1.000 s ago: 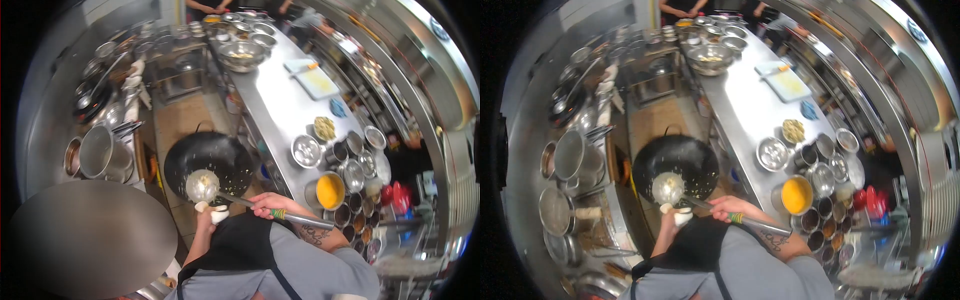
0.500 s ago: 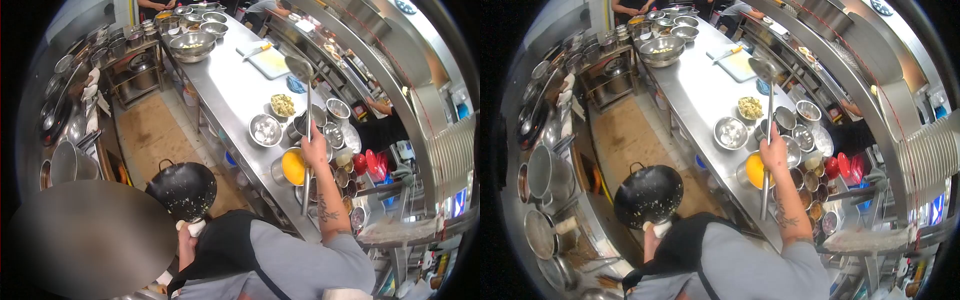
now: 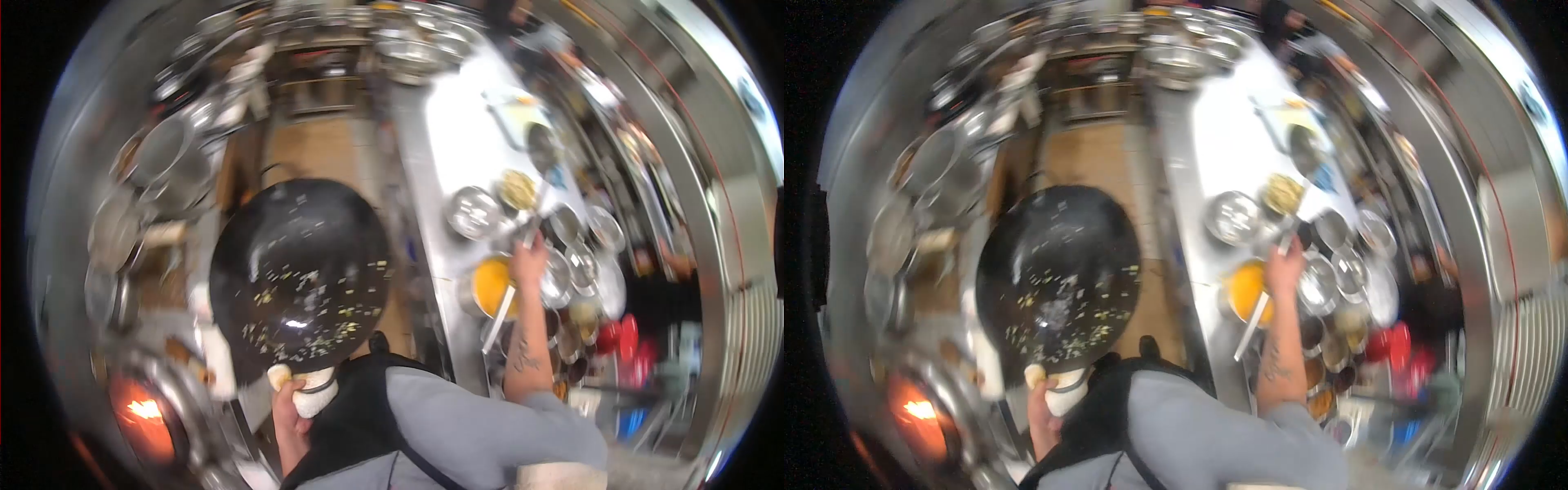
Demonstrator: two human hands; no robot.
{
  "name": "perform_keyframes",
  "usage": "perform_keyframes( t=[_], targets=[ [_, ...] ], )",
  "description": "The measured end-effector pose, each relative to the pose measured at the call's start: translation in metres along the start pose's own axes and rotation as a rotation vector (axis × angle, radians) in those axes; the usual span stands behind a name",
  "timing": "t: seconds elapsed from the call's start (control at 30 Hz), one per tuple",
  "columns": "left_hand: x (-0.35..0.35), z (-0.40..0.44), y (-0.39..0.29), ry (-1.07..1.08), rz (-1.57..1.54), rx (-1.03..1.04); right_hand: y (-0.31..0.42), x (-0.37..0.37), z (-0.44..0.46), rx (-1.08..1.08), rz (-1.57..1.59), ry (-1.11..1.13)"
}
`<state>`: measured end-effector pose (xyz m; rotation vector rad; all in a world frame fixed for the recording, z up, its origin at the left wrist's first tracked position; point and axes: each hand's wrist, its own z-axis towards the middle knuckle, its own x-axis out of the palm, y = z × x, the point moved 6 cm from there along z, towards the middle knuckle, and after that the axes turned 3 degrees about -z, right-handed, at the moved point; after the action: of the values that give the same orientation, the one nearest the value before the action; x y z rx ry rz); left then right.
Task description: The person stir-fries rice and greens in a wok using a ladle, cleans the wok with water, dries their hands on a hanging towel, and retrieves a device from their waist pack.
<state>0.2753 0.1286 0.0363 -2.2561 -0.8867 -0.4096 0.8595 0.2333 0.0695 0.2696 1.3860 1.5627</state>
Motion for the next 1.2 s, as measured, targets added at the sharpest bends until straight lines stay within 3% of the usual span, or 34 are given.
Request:
perform_keyframes(
  t=[0.03,0.07,0.13,0.23,0.27,0.33,0.37,0.4,0.47,0.5,0.57,0.67,0.8,0.83,0.93,1.07,1.13,1.2],
  targets=[
    [-0.021,-0.021,-0.004,-0.027,-0.039,0.033,0.031,0.000,-0.025,0.343,0.143,0.216],
    [-0.042,-0.043,-0.007,-0.053,-0.078,0.067,0.055,0.007,-0.046,0.293,0.494,0.196],
    [-0.076,-0.066,0.001,-0.049,-0.034,0.073,0.093,0.029,-0.054,0.305,0.493,0.490],
    [-0.076,-0.085,0.015,0.074,-0.336,0.209,0.257,0.062,-0.104,-0.005,0.856,0.724],
    [-0.081,-0.099,0.010,0.139,-0.338,0.287,0.289,0.077,-0.117,-0.107,1.015,1.024],
    [-0.118,-0.105,0.021,0.144,-0.387,0.360,0.380,0.091,-0.199,-0.277,1.010,1.094],
    [-0.081,-0.122,0.024,0.078,-0.384,0.409,0.393,0.095,-0.184,-0.239,0.950,1.240],
    [-0.086,-0.133,0.023,0.043,-0.409,0.449,0.411,0.106,-0.206,-0.241,0.851,1.383],
    [-0.087,-0.160,0.012,-0.044,-0.434,0.559,0.387,0.138,-0.225,-0.126,0.532,1.559],
    [-0.084,-0.163,0.019,-0.081,-0.442,0.618,0.353,0.155,-0.227,0.043,0.539,1.612],
    [-0.104,-0.150,0.040,-0.213,-0.471,0.660,0.302,0.183,-0.249,-0.027,0.404,1.640],
    [-0.131,-0.134,0.025,-0.323,-0.564,0.723,0.278,0.231,-0.303,0.160,0.337,1.860],
    [-0.171,-0.128,0.002,-0.467,-0.603,0.803,0.306,0.276,-0.332,0.095,0.429,1.961],
    [-0.213,-0.128,-0.006,-0.492,-0.656,0.790,0.334,0.289,-0.371,0.087,0.395,1.985],
    [-0.257,-0.096,-0.014,-0.480,-0.752,0.861,0.368,0.355,-0.395,-0.013,0.360,2.040],
    [-0.298,-0.081,-0.073,-0.343,-0.836,0.885,0.423,0.484,-0.444,-0.545,0.096,1.783],
    [-0.316,-0.053,-0.094,-0.312,-0.768,0.958,0.443,0.556,-0.457,-0.988,0.114,1.430],
    [-0.297,-0.049,-0.115,-0.302,-0.817,0.966,0.461,0.587,-0.474,-1.123,0.060,1.308]
  ],
)
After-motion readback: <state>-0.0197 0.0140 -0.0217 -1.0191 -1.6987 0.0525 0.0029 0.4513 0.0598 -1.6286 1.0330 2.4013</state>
